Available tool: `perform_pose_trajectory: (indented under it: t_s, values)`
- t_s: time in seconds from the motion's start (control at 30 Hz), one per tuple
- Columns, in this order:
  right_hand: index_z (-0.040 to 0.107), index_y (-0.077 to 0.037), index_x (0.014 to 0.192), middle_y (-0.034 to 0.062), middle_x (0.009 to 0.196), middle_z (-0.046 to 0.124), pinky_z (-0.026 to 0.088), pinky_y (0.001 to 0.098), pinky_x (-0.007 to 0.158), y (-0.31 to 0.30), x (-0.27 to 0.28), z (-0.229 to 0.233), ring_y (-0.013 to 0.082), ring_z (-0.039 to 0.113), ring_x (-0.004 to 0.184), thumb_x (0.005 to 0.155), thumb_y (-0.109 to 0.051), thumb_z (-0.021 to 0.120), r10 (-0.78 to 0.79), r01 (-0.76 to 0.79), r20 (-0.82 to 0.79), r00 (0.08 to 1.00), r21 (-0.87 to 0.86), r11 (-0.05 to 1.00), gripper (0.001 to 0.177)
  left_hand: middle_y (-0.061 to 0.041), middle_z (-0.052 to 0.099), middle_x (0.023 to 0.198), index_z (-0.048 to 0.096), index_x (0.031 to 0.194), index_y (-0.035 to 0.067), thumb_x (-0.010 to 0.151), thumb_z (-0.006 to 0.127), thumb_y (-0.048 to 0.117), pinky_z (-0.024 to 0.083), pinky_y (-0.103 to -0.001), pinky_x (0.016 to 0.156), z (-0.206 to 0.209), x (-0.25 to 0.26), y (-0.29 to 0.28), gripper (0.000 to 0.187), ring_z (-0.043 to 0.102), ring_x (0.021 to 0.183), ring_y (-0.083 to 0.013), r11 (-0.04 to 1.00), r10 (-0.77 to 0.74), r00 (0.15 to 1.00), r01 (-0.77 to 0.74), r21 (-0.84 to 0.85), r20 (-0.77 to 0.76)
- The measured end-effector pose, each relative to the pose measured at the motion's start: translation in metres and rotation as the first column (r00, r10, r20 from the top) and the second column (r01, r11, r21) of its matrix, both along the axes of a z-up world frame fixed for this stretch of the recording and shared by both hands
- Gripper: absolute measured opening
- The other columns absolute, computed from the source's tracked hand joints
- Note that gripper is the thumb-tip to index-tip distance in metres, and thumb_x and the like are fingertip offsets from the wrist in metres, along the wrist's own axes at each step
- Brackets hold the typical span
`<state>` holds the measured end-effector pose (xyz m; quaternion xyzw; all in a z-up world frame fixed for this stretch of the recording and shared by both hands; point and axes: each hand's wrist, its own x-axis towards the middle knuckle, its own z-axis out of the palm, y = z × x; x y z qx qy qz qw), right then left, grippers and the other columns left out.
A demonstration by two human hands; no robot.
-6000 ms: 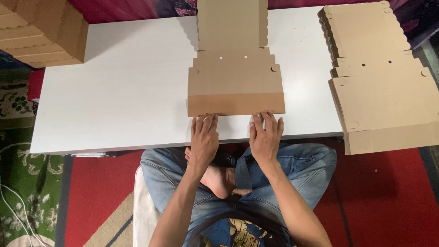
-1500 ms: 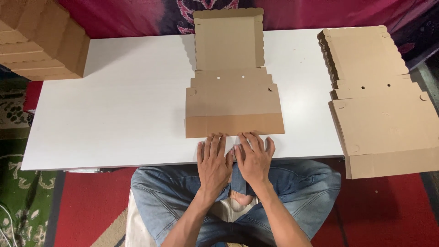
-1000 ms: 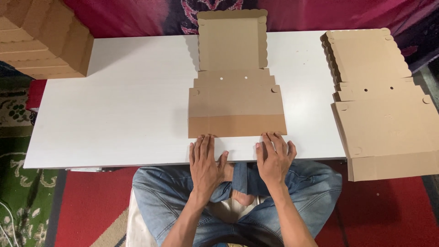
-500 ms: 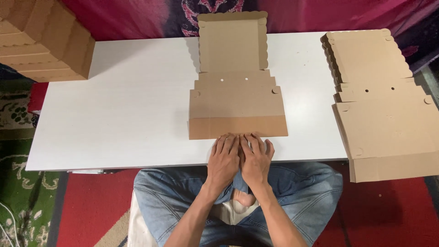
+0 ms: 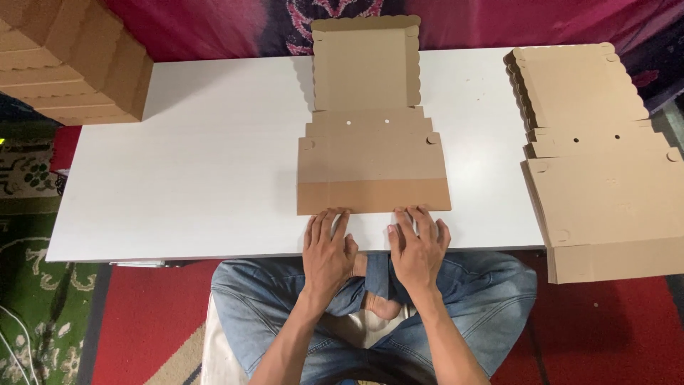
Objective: Folding and assembling cardboard boxes from flat sheets by hand.
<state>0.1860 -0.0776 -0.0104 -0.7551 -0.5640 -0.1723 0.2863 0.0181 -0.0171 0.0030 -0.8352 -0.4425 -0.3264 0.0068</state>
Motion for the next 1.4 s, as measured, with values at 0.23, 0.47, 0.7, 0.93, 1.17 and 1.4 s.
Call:
perform_pose_trajectory:
  t_s: [0.23,0.47,0.7,0.93,1.17,1.4]
  values:
    - [0.073,-0.021,0.121,-0.0008,0.126,0.058,0.032,0.0477,0.115,-0.008,0.020,-0.006,0.0205,0.053,0.135,0.103,-0.043,0.056,-0.087,0.087,-0.028,0.996,-0.005,0.996,0.033,-0.014,0.060,0.135,0.066,0.134,0.009,0.091,0.058,0.023,0.033,-0.048,0.118,-0.007,-0.014,0.001,0.046,0.051,0.134,-0.0312,0.998,0.051,0.999,-0.051,-0.027,-0.007]
    - [0.073,-0.020,0.124,0.0023,0.125,0.055,0.028,0.0514,0.116,-0.006,0.017,-0.007,0.0242,0.050,0.137,0.104,-0.036,0.054,-0.067,0.067,-0.019,0.998,-0.008,0.998,0.032,-0.011,0.059,0.138,0.064,0.136,0.010,0.087,0.056,0.016,0.031,-0.048,0.120,-0.011,-0.007,0.003,0.050,0.048,0.138,-0.0296,0.999,0.011,0.999,-0.012,-0.037,-0.031]
    - [0.072,-0.025,0.125,0.0027,0.127,0.053,0.026,0.0579,0.114,0.001,0.000,0.000,0.0268,0.048,0.138,0.101,-0.033,0.057,0.003,-0.003,-0.007,1.000,-0.069,0.998,0.029,-0.009,0.060,0.139,0.065,0.136,0.012,0.082,0.052,0.010,0.031,-0.047,0.119,0.004,0.012,-0.002,0.055,0.045,0.140,-0.0283,0.987,-0.088,0.994,0.080,-0.139,-0.057]
    - [0.070,-0.023,0.126,0.0038,0.124,0.057,0.031,0.0517,0.115,0.013,-0.024,0.005,0.0238,0.052,0.135,0.100,-0.024,0.057,0.124,-0.127,-0.034,0.992,-0.116,0.985,0.029,-0.008,0.060,0.136,0.067,0.133,0.014,0.083,0.051,0.014,0.035,-0.046,0.118,0.000,0.025,-0.002,0.053,0.047,0.137,-0.0281,0.994,-0.103,0.992,0.099,-0.055,-0.074]
    - [0.068,-0.024,0.131,0.0032,0.126,0.060,0.036,0.0479,0.115,0.011,-0.023,0.007,0.0237,0.053,0.134,0.102,-0.024,0.056,0.141,-0.141,-0.015,0.990,-0.068,0.988,0.032,-0.008,0.062,0.133,0.069,0.130,0.016,0.081,0.053,0.014,0.040,-0.045,0.115,-0.006,0.023,0.001,0.051,0.053,0.132,-0.0281,0.994,-0.101,0.994,0.102,0.023,-0.038]
    - [0.069,-0.022,0.130,0.0041,0.123,0.063,0.039,0.0462,0.114,0.008,-0.027,0.015,0.0230,0.056,0.131,0.102,-0.025,0.056,0.135,-0.134,0.006,0.991,-0.045,0.990,0.030,-0.009,0.065,0.129,0.071,0.127,0.016,0.080,0.054,0.014,0.041,-0.045,0.114,-0.005,0.024,-0.001,0.050,0.057,0.128,-0.0274,0.995,-0.072,0.997,0.071,0.068,0.015]
